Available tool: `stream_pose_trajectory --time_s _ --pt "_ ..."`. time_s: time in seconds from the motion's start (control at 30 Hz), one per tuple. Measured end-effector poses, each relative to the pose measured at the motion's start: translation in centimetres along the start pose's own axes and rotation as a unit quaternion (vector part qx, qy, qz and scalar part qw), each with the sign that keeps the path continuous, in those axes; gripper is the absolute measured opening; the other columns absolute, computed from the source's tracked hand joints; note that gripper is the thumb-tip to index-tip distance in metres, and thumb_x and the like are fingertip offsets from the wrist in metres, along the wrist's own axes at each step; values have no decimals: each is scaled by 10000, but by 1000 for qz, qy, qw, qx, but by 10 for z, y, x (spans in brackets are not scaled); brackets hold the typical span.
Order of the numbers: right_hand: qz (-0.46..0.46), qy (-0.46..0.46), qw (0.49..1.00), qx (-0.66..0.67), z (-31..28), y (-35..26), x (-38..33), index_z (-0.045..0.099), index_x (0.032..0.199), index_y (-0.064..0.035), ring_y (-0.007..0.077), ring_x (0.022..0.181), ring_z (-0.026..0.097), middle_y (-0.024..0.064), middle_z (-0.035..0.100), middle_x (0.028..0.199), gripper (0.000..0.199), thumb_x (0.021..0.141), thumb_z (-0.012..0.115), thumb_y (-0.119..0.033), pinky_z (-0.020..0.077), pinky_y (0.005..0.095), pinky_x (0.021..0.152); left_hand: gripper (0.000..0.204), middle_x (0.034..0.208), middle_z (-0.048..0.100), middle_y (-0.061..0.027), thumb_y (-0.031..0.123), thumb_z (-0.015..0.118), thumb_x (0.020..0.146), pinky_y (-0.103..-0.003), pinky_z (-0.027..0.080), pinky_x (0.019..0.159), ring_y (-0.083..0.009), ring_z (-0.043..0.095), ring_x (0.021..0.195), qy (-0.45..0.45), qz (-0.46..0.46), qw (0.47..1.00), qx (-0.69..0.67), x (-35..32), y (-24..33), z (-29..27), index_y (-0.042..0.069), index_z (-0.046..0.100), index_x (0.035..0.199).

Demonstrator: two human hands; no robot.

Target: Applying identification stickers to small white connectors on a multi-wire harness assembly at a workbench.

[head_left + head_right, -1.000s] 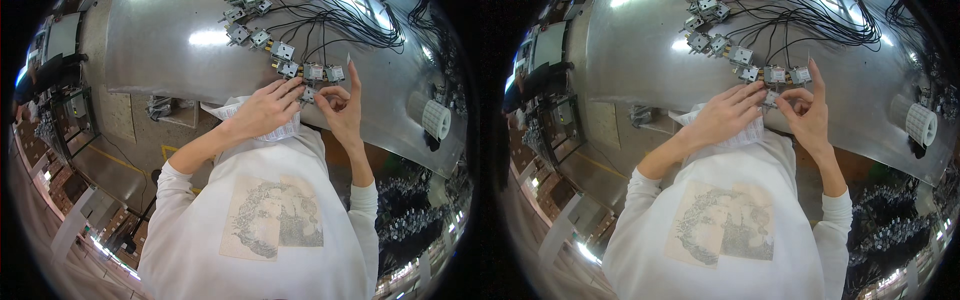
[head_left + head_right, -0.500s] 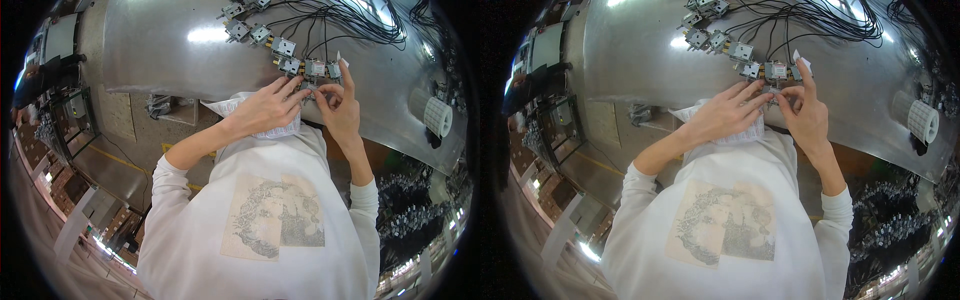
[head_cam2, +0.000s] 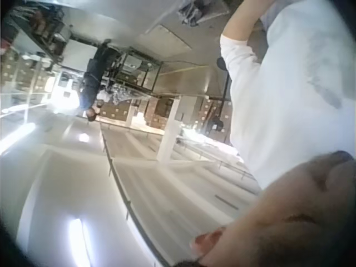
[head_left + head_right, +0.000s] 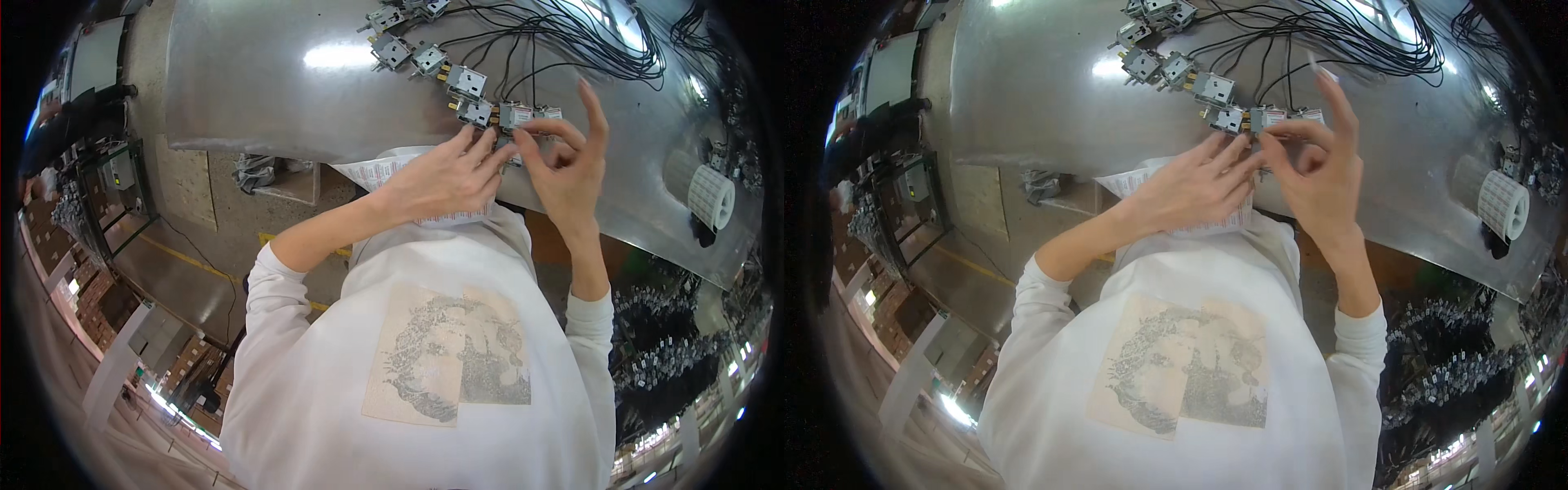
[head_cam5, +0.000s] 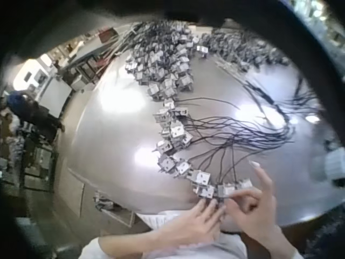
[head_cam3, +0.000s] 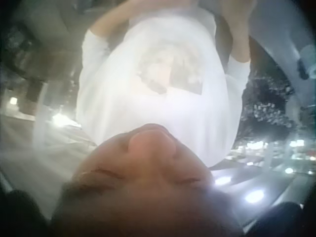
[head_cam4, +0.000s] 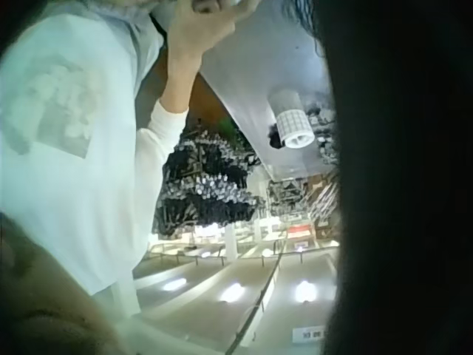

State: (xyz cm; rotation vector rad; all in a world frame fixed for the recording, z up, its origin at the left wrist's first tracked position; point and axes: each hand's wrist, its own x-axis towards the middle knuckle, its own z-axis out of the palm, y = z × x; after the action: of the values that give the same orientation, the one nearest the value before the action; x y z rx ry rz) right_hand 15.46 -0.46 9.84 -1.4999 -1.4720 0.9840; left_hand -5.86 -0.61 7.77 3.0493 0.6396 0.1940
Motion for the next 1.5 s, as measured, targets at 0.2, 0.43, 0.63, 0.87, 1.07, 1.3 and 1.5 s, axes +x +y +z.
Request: stream_pose_trajectory --time_s 0.2,0.43,0.63,0.87,1.07,1.3,1.5 --pt "28 -47 998 -14 38 -2 29 339 1651 -122 46 518 487 30 811 877 895 912 843 -90 416 217 508 202 1344 719 -196 184 703 862 -482 537 1026 -371 654 1268 137 -145 980 -25 -24 -1 -2 -2 731 937" --pt "5 -46 995 -90 40 -7 29 335 1654 -116 64 534 513 48 816 867 905 912 850 -104 428 231 523 222 1379 704 -211 147 688 848 -499 513 1094 -380 644 1296 82 -141 987 -2 -33 -6 14 -37 734 964" --pt "83 -13 996 37 34 -7 23 328 1663 -90 7 600 494 58 822 944 865 955 825 -90 387 187 549 249 1423 677 -213 110 669 843 -405 558 1069 -371 644 1308 110 -118 980 -119 -32 -5 26 -70 731 1003" --pt "72 -79 991 -77 5 1 37 339 1662 -109 40 638 560 72 823 957 848 958 810 -59 436 197 590 304 1436 662 -193 162 668 873 -408 547 1084 -379 657 1266 85 -64 993 -60 -18 -2 24 -56 747 1069" --pt "35 -133 983 -125 1 7 36 387 1636 -139 100 661 648 61 824 907 817 941 807 -52 503 253 629 284 1412 669 -190 181 673 876 -431 544 1069 -383 663 1238 66 -60 995 -32 -14 0 20 -29 759 1046" --pt "4 -124 982 -143 3 17 29 444 1604 -167 184 704 751 56 834 930 764 937 814 -106 564 298 667 244 1495 624 -169 199 690 854 -419 541 1026 -343 637 1274 75 -98 991 -45 -12 4 22 -10 738 970" --pt "-122 -130 969 -168 1 29 27 617 1505 -149 204 770 790 79 832 982 608 931 793 -52 596 302 680 301 1479 639 -140 205 664 892 -417 546 991 -311 633 1291 51 -131 990 -15 -8 10 24 0 743 1099"
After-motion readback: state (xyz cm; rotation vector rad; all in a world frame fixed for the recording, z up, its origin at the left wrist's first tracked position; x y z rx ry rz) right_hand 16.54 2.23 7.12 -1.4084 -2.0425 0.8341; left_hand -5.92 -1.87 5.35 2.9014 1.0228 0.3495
